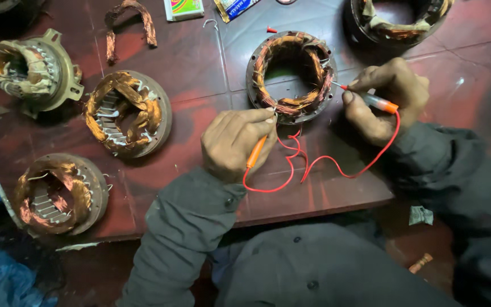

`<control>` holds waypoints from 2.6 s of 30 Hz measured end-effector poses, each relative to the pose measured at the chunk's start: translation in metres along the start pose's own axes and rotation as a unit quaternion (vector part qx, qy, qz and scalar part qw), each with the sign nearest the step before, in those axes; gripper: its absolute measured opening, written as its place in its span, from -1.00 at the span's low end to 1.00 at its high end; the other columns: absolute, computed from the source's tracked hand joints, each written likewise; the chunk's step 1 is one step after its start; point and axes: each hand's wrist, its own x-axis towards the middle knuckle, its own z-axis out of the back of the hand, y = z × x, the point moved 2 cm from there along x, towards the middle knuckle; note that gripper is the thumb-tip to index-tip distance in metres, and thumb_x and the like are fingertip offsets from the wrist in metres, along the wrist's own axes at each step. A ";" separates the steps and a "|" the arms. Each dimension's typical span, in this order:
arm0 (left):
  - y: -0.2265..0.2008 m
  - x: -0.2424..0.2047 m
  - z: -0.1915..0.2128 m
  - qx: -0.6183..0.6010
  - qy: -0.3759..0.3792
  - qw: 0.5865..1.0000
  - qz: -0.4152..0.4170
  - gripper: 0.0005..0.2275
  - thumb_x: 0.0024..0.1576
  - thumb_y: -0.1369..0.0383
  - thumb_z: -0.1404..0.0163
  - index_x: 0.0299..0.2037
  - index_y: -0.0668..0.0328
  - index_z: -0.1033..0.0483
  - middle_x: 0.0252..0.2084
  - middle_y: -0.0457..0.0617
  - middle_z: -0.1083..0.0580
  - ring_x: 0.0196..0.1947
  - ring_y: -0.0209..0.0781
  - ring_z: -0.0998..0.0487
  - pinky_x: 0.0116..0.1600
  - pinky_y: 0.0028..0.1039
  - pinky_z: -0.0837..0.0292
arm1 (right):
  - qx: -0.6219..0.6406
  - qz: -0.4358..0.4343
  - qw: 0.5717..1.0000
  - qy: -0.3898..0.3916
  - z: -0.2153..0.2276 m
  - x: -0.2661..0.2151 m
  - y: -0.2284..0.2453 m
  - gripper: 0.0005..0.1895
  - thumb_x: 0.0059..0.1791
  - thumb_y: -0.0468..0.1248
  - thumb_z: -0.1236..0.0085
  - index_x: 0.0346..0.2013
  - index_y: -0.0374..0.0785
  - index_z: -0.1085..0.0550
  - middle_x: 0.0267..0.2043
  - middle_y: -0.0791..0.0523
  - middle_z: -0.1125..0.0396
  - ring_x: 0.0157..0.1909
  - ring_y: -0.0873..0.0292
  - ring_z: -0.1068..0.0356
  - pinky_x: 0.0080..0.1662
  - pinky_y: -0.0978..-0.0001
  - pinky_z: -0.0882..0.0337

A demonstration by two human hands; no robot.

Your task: The person uses a test light with red leads to check continuity on the copper windings of a motor stator. They touch the probes to different points on the winding and observe the light to verify electrical connections.

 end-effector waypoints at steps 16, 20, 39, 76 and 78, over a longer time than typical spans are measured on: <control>0.000 -0.002 -0.002 0.012 -0.010 1.000 -0.011 -0.75 0.02 0.61 -0.31 -0.25 0.25 -0.46 -0.19 0.00 -0.57 -0.27 -0.09 -0.61 -0.18 -0.32 -0.47 | -0.027 0.033 0.999 -0.021 -0.006 0.014 0.016 -0.89 0.12 -0.46 -0.19 -0.13 -0.45 -0.42 -0.27 0.00 -0.45 -0.33 0.26 -0.43 -0.22 0.50 -0.42; 0.000 -0.002 -0.004 0.000 -0.014 1.000 0.003 -0.74 0.01 0.61 -0.30 -0.27 0.23 -0.43 -0.20 -0.01 -0.57 -0.26 -0.09 -0.61 -0.15 -0.32 -0.49 | -0.069 0.046 0.997 -0.002 -0.002 0.011 0.014 -0.91 0.12 -0.45 -0.17 -0.09 -0.44 -0.51 -0.25 0.01 -0.48 -0.33 0.26 -0.46 -0.23 0.50 -0.44; 0.001 -0.004 -0.002 0.018 -0.031 0.999 -0.021 -0.74 0.02 0.60 -0.31 -0.28 0.22 -0.43 -0.20 -0.03 -0.56 -0.35 -0.10 -0.57 -0.22 -0.32 -0.44 | 0.117 -0.065 0.990 -0.040 0.000 0.014 0.020 -0.82 0.09 -0.38 -0.15 -0.12 -0.38 -0.33 -0.25 0.08 -0.45 -0.21 0.31 -0.51 -0.13 0.49 -0.52; 0.010 0.014 -0.007 -0.166 -0.020 0.980 0.107 -0.74 0.10 0.66 -0.27 -0.22 0.27 -0.40 -0.18 0.08 -0.55 -0.26 -0.20 -0.66 -0.26 -0.55 -0.61 | 0.041 0.011 0.999 -0.020 -0.001 0.021 0.003 -0.81 0.02 -0.46 -0.22 -0.28 -0.46 -0.34 -0.39 -0.03 -0.42 -0.43 0.21 -0.40 -0.31 0.44 -0.39; 0.011 0.014 -0.008 -0.159 -0.016 0.982 0.095 -0.74 0.09 0.66 -0.28 -0.23 0.28 -0.39 -0.19 0.08 -0.55 -0.27 -0.21 -0.65 -0.23 -0.52 -0.61 | 0.035 0.013 0.999 -0.017 -0.001 0.022 0.006 -0.81 0.02 -0.47 -0.22 -0.27 -0.46 -0.34 -0.38 -0.03 -0.43 -0.41 0.20 -0.41 -0.29 0.44 -0.41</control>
